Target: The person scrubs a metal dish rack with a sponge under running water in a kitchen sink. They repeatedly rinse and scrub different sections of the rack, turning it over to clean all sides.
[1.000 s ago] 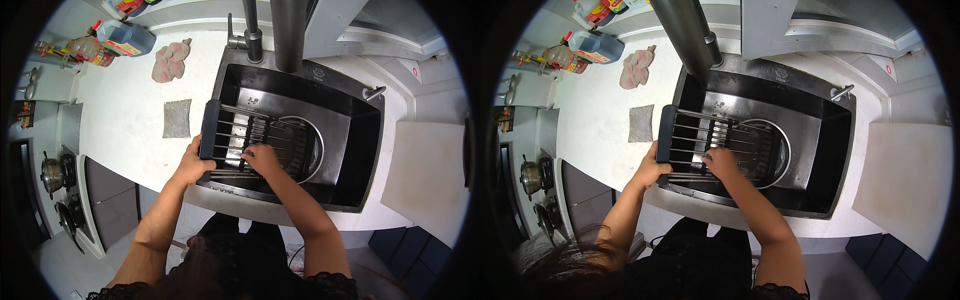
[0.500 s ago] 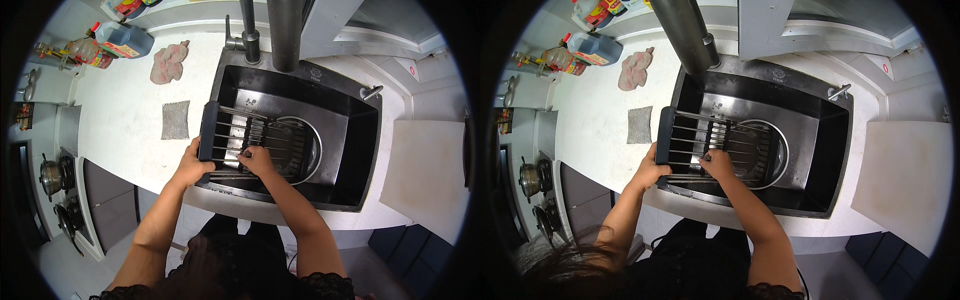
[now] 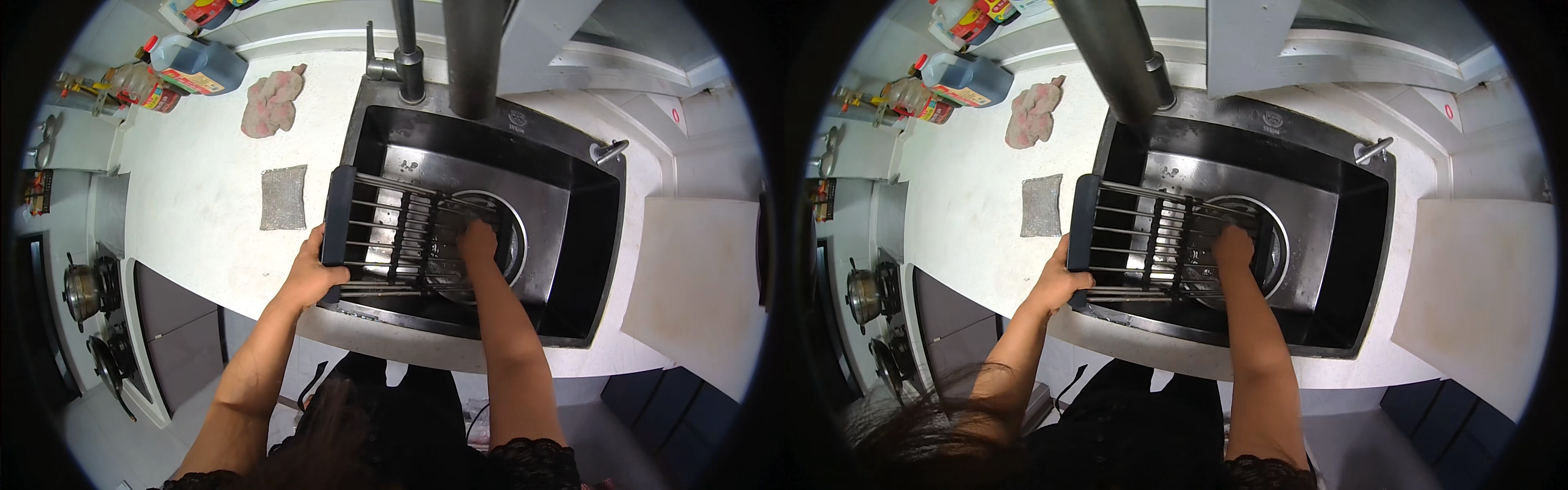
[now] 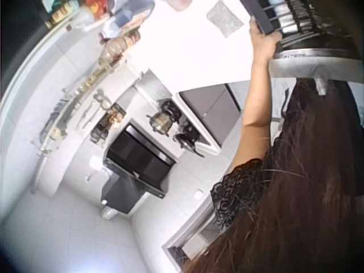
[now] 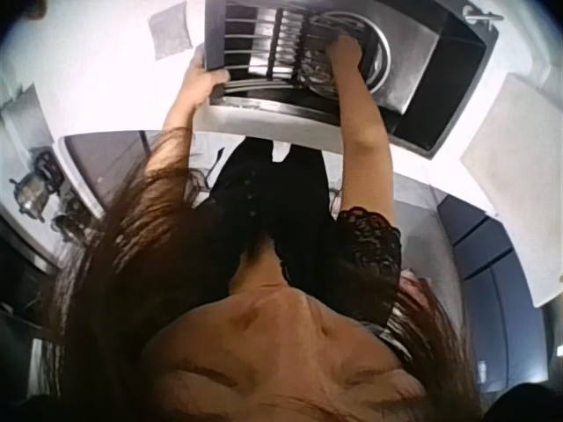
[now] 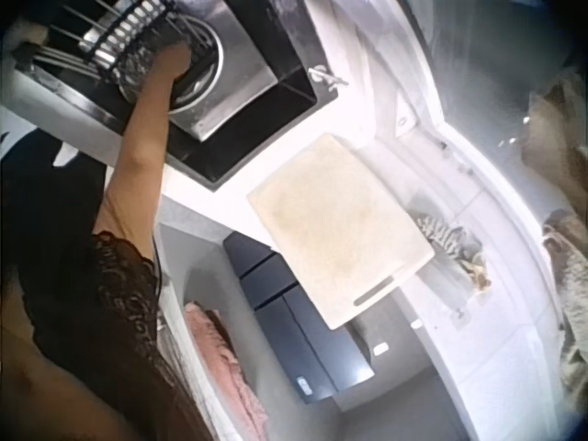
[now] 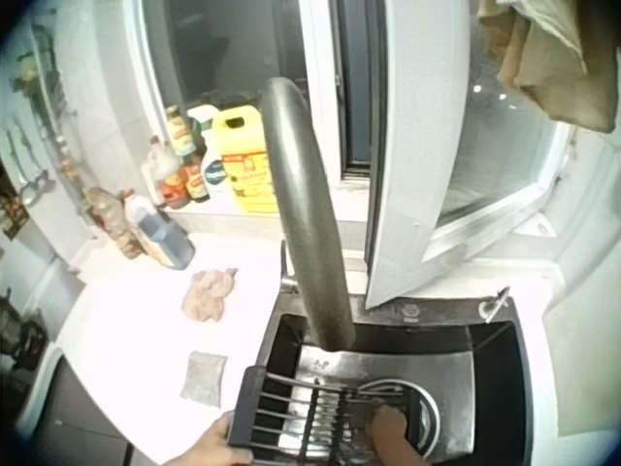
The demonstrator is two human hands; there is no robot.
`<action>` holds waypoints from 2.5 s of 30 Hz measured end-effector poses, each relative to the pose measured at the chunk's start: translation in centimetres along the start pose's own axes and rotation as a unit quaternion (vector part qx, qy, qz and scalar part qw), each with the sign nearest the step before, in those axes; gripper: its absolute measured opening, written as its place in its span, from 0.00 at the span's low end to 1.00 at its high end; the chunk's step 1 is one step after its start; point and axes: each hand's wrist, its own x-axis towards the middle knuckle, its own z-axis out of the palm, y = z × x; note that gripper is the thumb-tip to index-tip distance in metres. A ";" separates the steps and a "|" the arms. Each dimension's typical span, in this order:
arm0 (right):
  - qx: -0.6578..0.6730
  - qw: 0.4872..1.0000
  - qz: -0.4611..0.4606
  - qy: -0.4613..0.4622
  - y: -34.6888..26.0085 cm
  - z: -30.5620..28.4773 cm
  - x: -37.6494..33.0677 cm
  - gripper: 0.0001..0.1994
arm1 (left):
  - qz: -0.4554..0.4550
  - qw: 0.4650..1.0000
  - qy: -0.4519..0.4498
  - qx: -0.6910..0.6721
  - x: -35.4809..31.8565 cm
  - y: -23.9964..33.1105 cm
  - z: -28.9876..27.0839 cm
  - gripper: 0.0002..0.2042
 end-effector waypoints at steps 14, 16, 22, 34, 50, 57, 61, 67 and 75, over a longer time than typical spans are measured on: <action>0.310 0.944 0.011 0.111 -4.7 0.7 -0.1 0.09 | 0.011 1.000 0.000 -0.008 0.0 -0.3 -0.1 0.38; 0.393 0.914 0.080 0.060 -5.2 1.0 -0.2 0.10 | 0.011 1.000 -0.004 -0.019 0.2 -0.7 0.0 0.38; 0.428 0.881 0.203 -0.013 -3.5 2.0 0.7 0.09 | -0.015 0.999 -0.018 -0.032 -0.1 0.8 0.0 0.39; 0.194 0.972 -0.068 0.117 -4.6 1.1 -0.6 0.05 | -0.016 0.999 -0.013 -0.038 0.1 0.5 0.0 0.39; 0.113 0.983 0.108 0.099 -2.4 1.6 -0.2 0.10 | -0.010 1.000 -0.007 -0.021 0.1 0.3 -0.1 0.39; 0.059 0.973 0.222 -0.018 -0.4 1.1 2.5 0.11 | 0.014 1.000 -0.017 -0.023 0.7 0.0 0.0 0.40; 0.396 0.902 0.159 -0.065 -2.0 -0.1 2.8 0.11 | 0.023 1.000 -0.017 -0.007 1.0 -0.9 -0.5 0.40; 0.572 0.798 0.188 0.013 -5.4 1.2 1.1 0.08 | 0.031 0.999 -0.014 0.006 1.3 -1.1 -0.3 0.40; 0.160 0.945 0.219 0.182 -0.8 2.1 0.1 0.08 | 0.020 1.000 -0.015 0.003 0.7 -0.3 -0.2 0.39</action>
